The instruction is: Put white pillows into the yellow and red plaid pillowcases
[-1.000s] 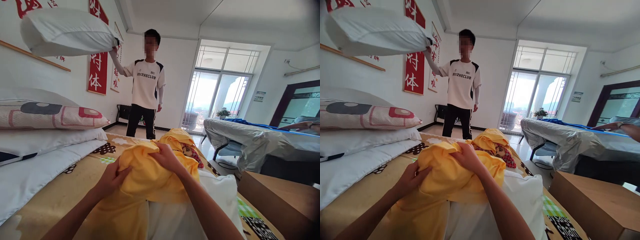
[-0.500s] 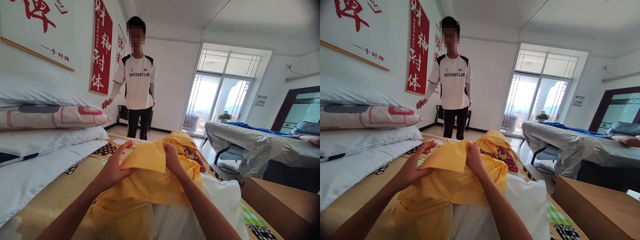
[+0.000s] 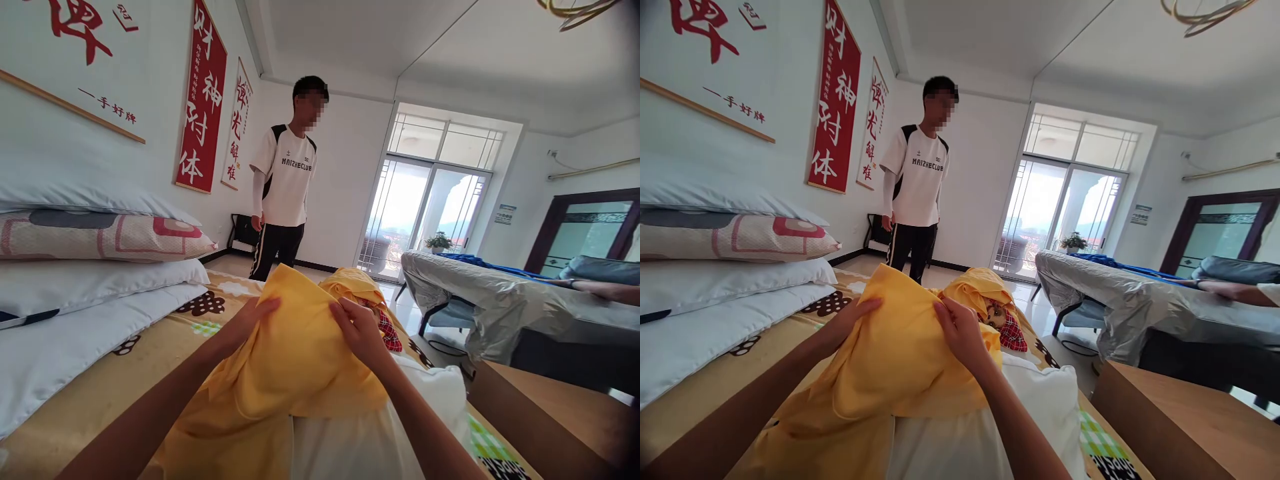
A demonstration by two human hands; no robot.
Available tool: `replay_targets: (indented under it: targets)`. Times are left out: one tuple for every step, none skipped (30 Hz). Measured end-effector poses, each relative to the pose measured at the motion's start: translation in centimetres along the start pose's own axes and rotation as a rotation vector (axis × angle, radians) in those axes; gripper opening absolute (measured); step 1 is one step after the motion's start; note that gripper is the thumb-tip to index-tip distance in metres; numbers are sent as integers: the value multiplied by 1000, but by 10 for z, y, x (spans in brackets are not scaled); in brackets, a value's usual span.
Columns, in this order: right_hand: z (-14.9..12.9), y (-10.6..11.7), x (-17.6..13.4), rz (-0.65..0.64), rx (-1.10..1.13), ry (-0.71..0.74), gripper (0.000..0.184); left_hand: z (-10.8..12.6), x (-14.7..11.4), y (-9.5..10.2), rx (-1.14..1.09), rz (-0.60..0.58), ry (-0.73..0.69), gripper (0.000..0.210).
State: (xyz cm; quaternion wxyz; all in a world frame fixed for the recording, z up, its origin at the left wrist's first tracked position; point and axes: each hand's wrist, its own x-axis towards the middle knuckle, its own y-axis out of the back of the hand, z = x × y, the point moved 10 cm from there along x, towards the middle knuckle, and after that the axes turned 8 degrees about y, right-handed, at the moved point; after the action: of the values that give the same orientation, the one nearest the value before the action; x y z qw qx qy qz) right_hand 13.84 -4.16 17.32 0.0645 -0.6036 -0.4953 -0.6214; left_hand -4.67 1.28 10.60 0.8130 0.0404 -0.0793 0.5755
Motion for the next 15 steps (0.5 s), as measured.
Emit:
replay_targets:
  targets:
    - [3, -1, -3, -7, -10, 2, 44, 2, -1, -5, 52, -47, 20, 52]
    - [4, -3, -5, -17, -23, 17, 44, 4, -1, -10, 133, -83, 34, 50]
    - [3, -5, -8, -25, -42, 46, 43, 8, -2, -14, 234, -111, 34, 48]
    - [1, -7, -10, -32, -68, 88, 42, 13, -4, -19, 344, -133, 17, 46]
    - [-2, -9, -12, -40, -99, 138, 41, 19, -6, -24, 446, -155, -13, 44]
    - [-5, -10, -13, -45, -135, 191, 40, 24, -9, -30, 529, -178, -50, 41]
    - [-8, -11, -14, -49, -174, 240, 39, 28, -12, -35, 592, -195, -83, 38]
    - [-9, -10, -14, -48, -214, 276, 38, 31, -16, -38, 642, -195, -107, 36]
    - [-8, -7, -13, -37, -249, 294, 36, 32, -18, -38, 683, -169, -122, 34]
    - [-6, -1, -12, -14, -272, 295, 34, 33, -20, -36, 717, -133, -125, 33]
    - [-3, 6, -10, 21, -282, 278, 33, 33, -22, -32, 741, -91, -121, 33]
    - [1, 16, -8, 65, -277, 246, 33, 32, -23, -26, 755, -47, -115, 33]
    - [6, 26, -7, 109, -260, 205, 33, 31, -25, -20, 762, -5, -112, 34]
    - [9, 35, -8, 150, -237, 163, 34, 31, -26, -13, 752, 32, -110, 36]
    - [11, 42, -11, 185, -214, 128, 34, 31, -26, -6, 725, 56, -104, 37]
